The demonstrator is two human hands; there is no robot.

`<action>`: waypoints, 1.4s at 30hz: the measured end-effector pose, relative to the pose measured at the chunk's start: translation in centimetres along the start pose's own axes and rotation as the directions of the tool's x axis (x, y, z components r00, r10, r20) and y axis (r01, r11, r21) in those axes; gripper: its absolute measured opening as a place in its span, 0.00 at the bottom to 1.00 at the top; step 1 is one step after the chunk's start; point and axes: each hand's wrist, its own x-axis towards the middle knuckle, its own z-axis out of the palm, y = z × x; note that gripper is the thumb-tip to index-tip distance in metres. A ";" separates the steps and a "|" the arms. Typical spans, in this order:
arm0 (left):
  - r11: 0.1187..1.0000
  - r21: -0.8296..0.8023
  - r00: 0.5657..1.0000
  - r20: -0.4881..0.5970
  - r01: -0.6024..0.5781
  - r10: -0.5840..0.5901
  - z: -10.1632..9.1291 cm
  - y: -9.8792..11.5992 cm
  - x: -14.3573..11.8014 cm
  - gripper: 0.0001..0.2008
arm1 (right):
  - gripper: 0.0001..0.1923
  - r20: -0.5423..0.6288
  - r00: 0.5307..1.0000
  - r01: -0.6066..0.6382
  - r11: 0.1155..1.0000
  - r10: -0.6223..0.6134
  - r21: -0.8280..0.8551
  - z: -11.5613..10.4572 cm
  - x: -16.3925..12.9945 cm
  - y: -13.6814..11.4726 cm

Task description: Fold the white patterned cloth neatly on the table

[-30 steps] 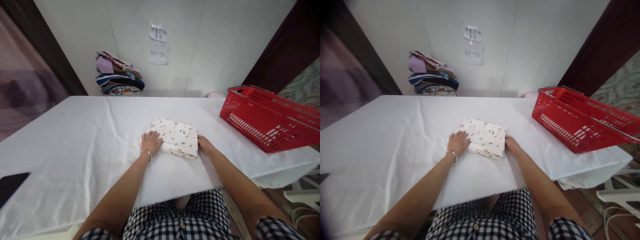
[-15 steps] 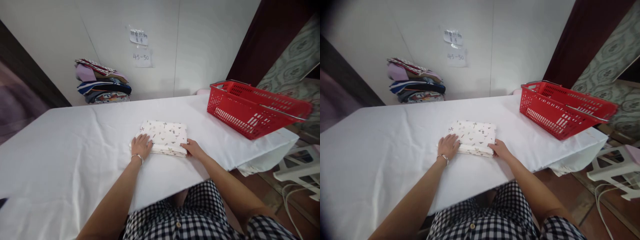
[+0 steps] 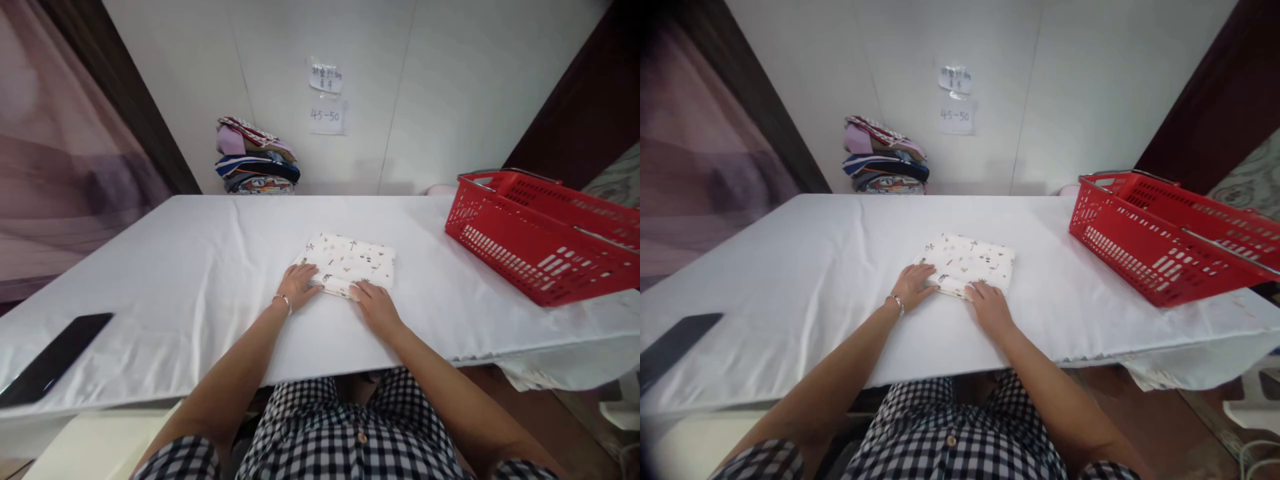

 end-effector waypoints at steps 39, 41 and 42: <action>0.997 0.059 0.998 -0.036 0.055 -0.053 -0.6 5.6 -4.9 0.17 | 0.18 -0.086 0.996 0.006 1.000 -0.003 0.031 -1.7 -3.1 6.6; 0.995 0.058 0.996 -0.041 0.077 -0.074 -0.7 5.6 -5.0 0.17 | 0.18 -0.086 0.996 -0.016 1.000 0.015 -0.012 -1.7 -3.2 6.9; 0.994 0.057 0.995 -0.042 0.092 -0.090 -0.8 5.6 -4.9 0.17 | 0.18 -0.085 0.996 -0.024 0.999 0.021 -0.032 -1.7 -3.2 6.9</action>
